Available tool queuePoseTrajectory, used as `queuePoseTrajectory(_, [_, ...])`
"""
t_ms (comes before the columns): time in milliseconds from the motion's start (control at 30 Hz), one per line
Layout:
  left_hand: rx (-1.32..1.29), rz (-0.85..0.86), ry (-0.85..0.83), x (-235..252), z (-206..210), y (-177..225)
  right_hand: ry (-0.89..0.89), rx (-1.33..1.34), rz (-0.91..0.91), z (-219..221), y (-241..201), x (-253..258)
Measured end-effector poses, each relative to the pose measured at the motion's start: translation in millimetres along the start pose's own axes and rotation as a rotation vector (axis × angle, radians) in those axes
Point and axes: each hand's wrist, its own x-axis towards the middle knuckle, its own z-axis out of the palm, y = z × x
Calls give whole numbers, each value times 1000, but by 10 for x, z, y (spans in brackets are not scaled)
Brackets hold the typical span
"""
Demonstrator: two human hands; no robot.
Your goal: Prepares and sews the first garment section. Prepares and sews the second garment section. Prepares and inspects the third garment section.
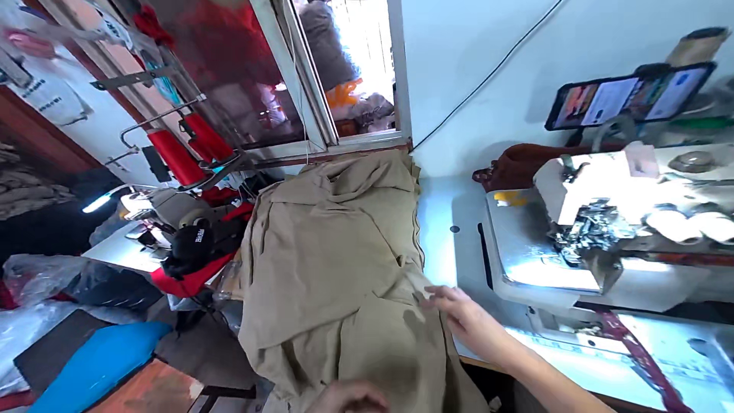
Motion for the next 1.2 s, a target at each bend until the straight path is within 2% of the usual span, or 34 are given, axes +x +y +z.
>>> queuePoseTrajectory(67, [36, 2, 57, 490, 127, -136, 45, -12, 157, -90, 21, 149])
queuePoseTrajectory(167, [248, -78, 182, 1197, 255, -181, 12, -68, 364, -107, 19, 376])
queuePoseTrajectory(300, [485, -287, 223, 1673, 340, -240, -85, -99, 420, -46, 52, 438])
queuePoseTrajectory(400, [493, -226, 252, 1674, 347, -358, -114, -55, 403, -55, -34, 251])
queuePoseTrajectory(500, [445, -64, 332, 1612, 383, -494, 31, 72, 464, -1, -146, 4])
queuePoseTrajectory(600, [203, 120, 414, 1581, 391, -621, 228, 292, 501, 120, -126, -108])
queuePoseTrajectory(667, [7, 203, 403, 1569, 367, -559, 327, 413, 480, 168, -102, -127])
queuePoseTrajectory(733, [-56, 220, 365, 1549, 353, -404, 412, 452, 441, 206, -95, -150])
queuePoseTrajectory(867, [28, 218, 326, 1538, 353, -199, 499, 486, 348, 266, -182, -196])
queuePoseTrajectory(1033, [62, 157, 346, 1583, 349, -159, 492, 493, 303, 304, -255, -227])
queuePoseTrajectory(1200, [94, 169, 318, 1598, 344, -196, 486, 425, 263, 333, -250, -239])
